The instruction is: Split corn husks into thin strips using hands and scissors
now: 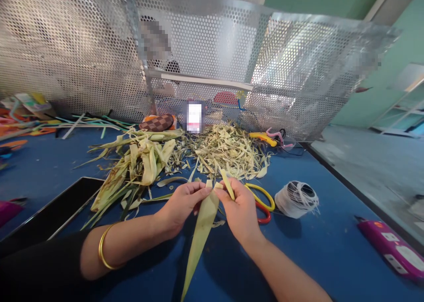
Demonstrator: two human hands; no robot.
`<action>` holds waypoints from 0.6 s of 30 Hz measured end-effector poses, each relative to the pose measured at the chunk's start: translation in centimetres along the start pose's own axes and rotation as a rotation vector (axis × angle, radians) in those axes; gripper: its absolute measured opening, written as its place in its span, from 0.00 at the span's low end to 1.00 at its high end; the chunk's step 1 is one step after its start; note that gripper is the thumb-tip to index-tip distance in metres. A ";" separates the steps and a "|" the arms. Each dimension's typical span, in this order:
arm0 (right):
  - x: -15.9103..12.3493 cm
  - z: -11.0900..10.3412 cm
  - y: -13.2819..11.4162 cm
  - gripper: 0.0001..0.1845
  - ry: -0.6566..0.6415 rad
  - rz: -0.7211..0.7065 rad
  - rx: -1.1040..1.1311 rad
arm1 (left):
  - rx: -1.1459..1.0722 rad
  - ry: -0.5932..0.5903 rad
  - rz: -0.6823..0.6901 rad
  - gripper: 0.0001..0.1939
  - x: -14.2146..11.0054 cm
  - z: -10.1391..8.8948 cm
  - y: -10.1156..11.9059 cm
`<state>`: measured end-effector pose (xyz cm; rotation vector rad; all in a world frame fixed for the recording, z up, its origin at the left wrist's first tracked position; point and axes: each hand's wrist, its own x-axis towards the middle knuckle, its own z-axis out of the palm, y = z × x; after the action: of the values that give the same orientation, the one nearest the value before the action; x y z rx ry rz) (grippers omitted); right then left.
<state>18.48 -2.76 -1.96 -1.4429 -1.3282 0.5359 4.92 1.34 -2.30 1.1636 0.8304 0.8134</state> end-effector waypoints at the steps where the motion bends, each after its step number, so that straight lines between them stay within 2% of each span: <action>1: 0.0 0.0 -0.1 0.08 0.003 -0.008 -0.010 | -0.004 0.004 -0.002 0.18 0.0 0.0 0.0; 3: 0.0 0.1 -0.2 0.09 -0.019 0.000 0.010 | -0.004 0.017 0.001 0.18 0.1 -0.1 -0.1; 7: 0.0 0.3 -0.1 0.11 -0.156 0.116 0.150 | 0.029 0.051 0.041 0.19 0.2 -0.1 0.0; 9: 0.1 0.3 0.0 0.11 -0.185 0.152 0.171 | 0.025 0.044 0.049 0.19 0.1 -0.1 0.0; 14: 0.1 0.1 0.2 0.11 -0.108 0.096 0.097 | -0.019 -0.031 -0.016 0.19 -0.2 0.1 0.1; 18: -0.1 0.1 -0.1 0.11 -0.035 0.034 0.026 | -0.040 -0.011 -0.019 0.18 -0.2 0.1 0.0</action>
<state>18.33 -2.80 -1.89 -1.4428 -1.3211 0.6013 4.92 1.08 -2.24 1.1222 0.8121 0.8037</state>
